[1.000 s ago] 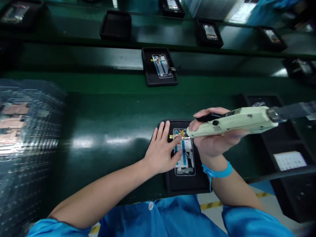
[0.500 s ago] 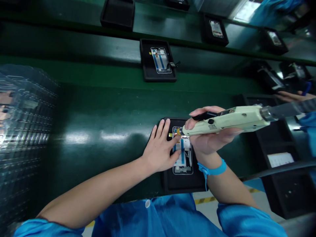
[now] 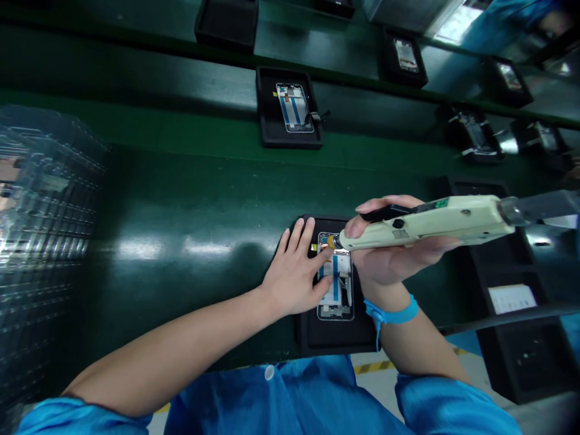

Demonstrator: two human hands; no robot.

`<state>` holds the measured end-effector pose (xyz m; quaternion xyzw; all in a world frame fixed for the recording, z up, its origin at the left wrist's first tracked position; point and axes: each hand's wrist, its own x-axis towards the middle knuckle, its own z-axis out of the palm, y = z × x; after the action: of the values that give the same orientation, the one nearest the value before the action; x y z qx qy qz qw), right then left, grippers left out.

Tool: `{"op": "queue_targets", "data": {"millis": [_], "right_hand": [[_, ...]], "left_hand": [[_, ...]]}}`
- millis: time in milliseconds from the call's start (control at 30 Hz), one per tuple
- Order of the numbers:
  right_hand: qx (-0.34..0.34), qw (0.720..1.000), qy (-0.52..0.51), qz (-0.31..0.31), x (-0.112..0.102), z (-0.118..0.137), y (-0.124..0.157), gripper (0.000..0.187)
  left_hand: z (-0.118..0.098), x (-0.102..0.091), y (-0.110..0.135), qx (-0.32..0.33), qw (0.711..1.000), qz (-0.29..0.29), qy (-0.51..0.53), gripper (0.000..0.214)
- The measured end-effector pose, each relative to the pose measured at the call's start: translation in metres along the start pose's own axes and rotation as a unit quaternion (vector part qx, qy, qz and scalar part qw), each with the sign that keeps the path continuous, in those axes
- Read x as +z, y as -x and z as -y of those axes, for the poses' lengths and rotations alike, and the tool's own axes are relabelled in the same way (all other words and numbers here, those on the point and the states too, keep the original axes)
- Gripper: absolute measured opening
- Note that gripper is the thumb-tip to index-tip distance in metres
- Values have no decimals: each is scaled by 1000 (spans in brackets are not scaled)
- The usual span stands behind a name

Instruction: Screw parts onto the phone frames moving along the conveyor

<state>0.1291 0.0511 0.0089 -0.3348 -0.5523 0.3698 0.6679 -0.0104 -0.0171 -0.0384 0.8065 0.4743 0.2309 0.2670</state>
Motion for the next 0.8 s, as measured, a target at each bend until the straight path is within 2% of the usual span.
{"op": "queue_targets", "data": {"millis": [100, 167, 233, 300, 367, 433, 500, 667, 800], "right_hand": [[-15, 999, -41, 0, -10, 13, -10, 60], [-19, 998, -59, 5, -20, 28, -18, 58], [-2, 997, -77, 2, -30, 44, -25, 55], [13, 993, -115, -28, -37, 58, -29, 54], [19, 983, -173, -64, -39, 67, -28, 55], [34, 970, -222, -89, -38, 71, -26, 56], [49, 967, -230, -99, -36, 71, -24, 57], [37, 989, -123, -79, -36, 62, -25, 63], [38, 994, -94, -39, -35, 62, -25, 60]], "left_hand": [[2, 1, 1, 20, 1000, -15, 5, 53], [4, 1, 0, 45, 998, -50, 17, 47], [6, 1, -2, 72, 989, -121, 50, 34], [6, -1, -5, 95, 970, -199, 104, 20], [4, -6, -6, 117, 950, -244, 157, 11], [0, -12, -6, 136, 937, -257, 192, 6], [-6, -17, -4, 148, 929, -264, 212, 3], [-15, -21, -1, 160, 920, -273, 232, 2], [-15, -21, 0, 158, 917, -280, 235, 4]]}}
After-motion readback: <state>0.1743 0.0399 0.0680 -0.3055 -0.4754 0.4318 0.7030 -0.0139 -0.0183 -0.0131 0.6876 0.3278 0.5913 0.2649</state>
